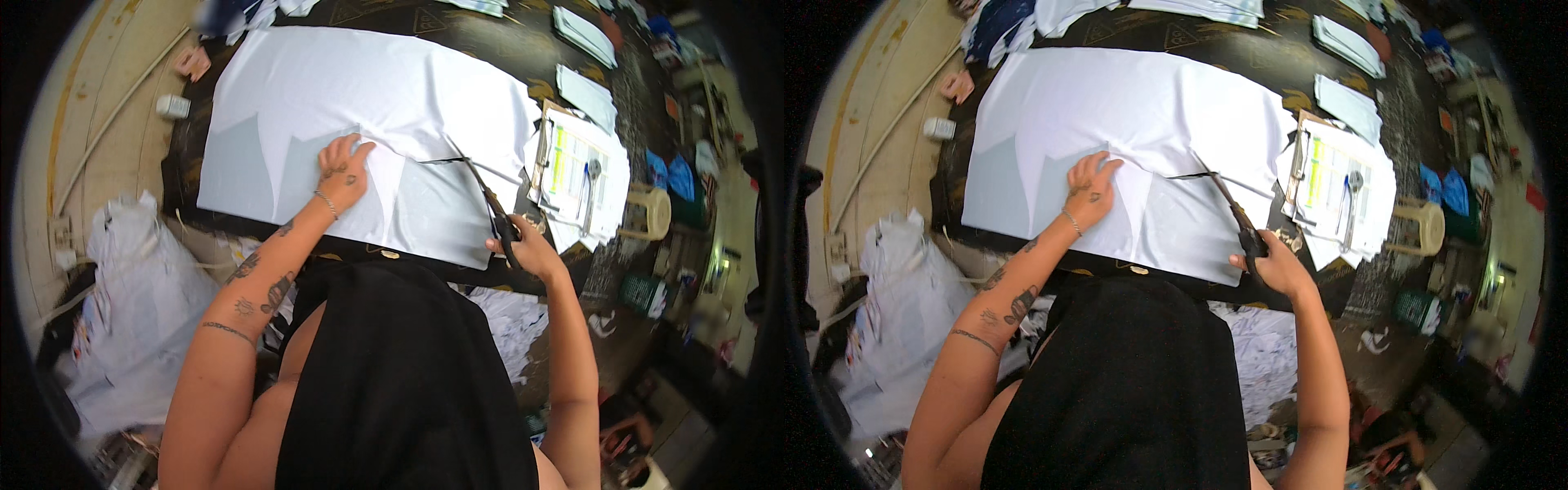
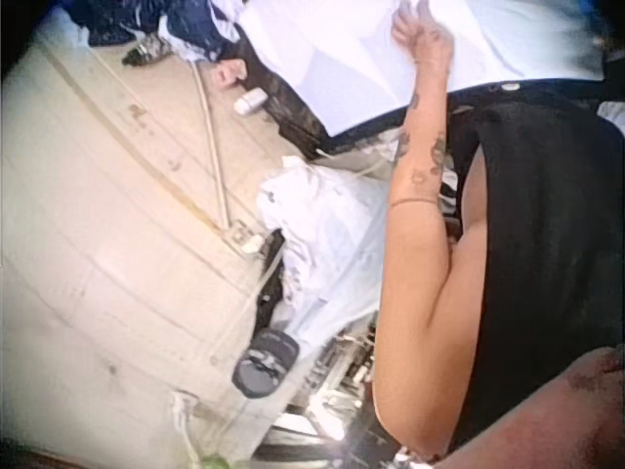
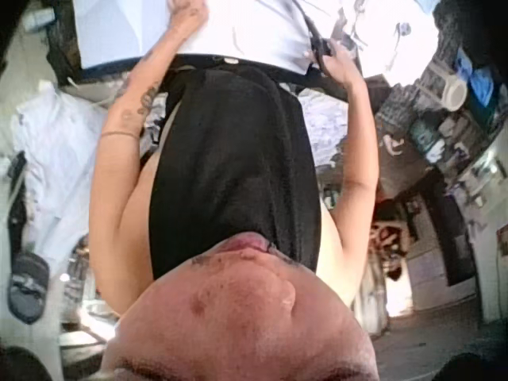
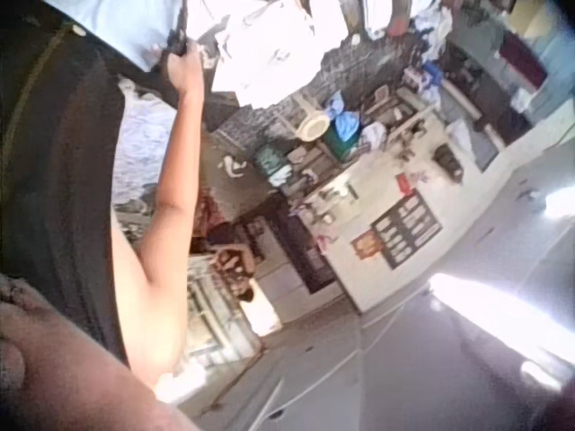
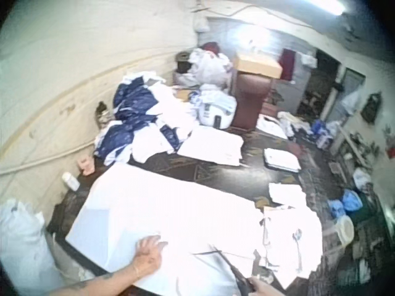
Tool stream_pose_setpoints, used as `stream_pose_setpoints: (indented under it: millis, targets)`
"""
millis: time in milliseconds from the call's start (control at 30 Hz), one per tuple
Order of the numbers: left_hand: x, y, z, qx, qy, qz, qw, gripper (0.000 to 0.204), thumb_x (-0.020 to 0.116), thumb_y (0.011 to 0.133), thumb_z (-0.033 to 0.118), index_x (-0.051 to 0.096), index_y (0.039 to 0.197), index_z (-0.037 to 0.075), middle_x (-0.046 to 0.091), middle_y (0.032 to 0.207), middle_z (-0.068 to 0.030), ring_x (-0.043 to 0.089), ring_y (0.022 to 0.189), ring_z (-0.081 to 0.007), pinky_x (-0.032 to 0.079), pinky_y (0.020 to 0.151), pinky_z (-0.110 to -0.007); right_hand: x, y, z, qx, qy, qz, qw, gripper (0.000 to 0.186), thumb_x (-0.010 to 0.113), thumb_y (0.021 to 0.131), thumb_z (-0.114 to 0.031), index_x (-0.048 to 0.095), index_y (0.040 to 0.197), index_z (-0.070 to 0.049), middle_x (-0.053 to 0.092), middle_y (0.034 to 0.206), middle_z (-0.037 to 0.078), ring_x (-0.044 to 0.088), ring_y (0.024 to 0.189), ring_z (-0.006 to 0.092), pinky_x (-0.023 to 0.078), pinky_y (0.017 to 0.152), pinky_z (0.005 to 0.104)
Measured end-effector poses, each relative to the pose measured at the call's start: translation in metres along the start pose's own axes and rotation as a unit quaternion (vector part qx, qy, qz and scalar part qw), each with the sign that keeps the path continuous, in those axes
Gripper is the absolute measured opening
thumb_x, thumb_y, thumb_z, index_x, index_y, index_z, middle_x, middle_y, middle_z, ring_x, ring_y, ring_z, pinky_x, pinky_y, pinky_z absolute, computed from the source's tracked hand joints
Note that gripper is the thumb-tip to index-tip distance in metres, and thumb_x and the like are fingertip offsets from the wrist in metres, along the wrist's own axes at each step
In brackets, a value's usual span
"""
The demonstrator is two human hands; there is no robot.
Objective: The person cuts white fabric pieces using shears on a worktable, then folds and stacks the cut pieces. The person repeats this process with additional fabric pieces throughout the clip.
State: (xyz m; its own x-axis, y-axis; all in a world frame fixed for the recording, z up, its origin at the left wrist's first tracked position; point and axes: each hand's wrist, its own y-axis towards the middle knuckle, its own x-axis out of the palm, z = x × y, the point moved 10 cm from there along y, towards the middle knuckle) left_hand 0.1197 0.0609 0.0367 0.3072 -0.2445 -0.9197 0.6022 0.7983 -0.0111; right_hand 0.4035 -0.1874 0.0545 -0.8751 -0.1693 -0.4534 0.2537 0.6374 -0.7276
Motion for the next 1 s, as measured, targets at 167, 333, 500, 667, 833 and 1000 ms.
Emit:
stream_pose_setpoints:
  millis: [167,333,500,667,833,1000]
  targets:
    - [-0.008,-0.028,0.005,0.268,-0.076,-0.027,0.96,0.039,0.068,0.089,0.009,0.069,0.128,0.01,0.062,0.13,-0.0147,0.053,0.127,-0.0356,0.036,0.111,-0.054,0.103,-0.097,0.045,0.075,0.243,-0.061,0.965,0.099,0.092,0.079,-0.048,0.049,0.154,0.001,0.065,0.106,0.008,0.061,0.095,0.0176,0.051,0.084,0.0328]
    - [0.015,-0.089,0.015,0.44,-0.171,-0.221,0.853,0.029,0.078,0.086,0.015,0.071,0.115,0.012,0.066,0.113,-0.0086,0.059,0.111,-0.0288,0.042,0.103,-0.046,0.241,-0.178,0.034,0.089,0.446,-0.17,0.874,0.081,0.092,0.082,-0.038,0.055,0.147,-0.005,0.052,0.089,-0.007,0.05,0.077,0.0074,0.042,0.065,0.0249]
    - [0.008,-0.095,0.014,0.473,-0.174,-0.184,0.844,0.022,0.08,0.083,0.011,0.075,0.104,0.011,0.066,0.097,-0.0017,0.062,0.1,-0.0215,0.044,0.1,-0.042,0.314,-0.185,0.018,0.096,0.491,-0.112,0.859,0.077,0.09,0.084,-0.04,0.056,0.143,-0.005,0.054,0.091,-0.006,0.051,0.078,0.0073,0.042,0.066,0.0247]
    - [0.001,-0.101,0.017,0.505,-0.174,-0.161,0.83,0.031,0.08,0.081,0.01,0.078,0.111,0.013,0.067,0.096,-0.0006,0.063,0.098,-0.0211,0.043,0.104,-0.045,0.322,-0.136,-0.014,0.07,0.428,0.024,0.901,0.079,0.09,0.084,-0.041,0.055,0.146,-0.005,0.063,0.104,0.002,0.059,0.093,0.0152,0.049,0.084,0.0302]
    - [0.005,-0.112,0.014,0.533,-0.131,-0.14,0.824,0.038,0.082,0.08,0.013,0.078,0.117,0.017,0.064,0.093,0.001,0.062,0.099,-0.0205,0.038,0.113,-0.057,0.321,-0.112,-0.034,0.123,0.403,0.099,0.902,0.079,0.095,0.077,-0.036,0.06,0.14,-0.001,0.075,0.11,0.011,0.071,0.099,0.0176,0.054,0.088,0.0338]
    - [0.015,-0.112,0.009,0.529,-0.139,-0.124,0.828,0.038,0.083,0.08,0.016,0.079,0.117,0.021,0.063,0.092,0.0031,0.061,0.099,-0.0186,0.031,0.118,-0.065,0.324,-0.116,-0.039,0.17,0.422,0.107,0.884,0.075,0.098,0.073,-0.032,0.068,0.132,0.003,0.079,0.096,0.01,0.073,0.082,0.0146,0.057,0.076,0.0316]
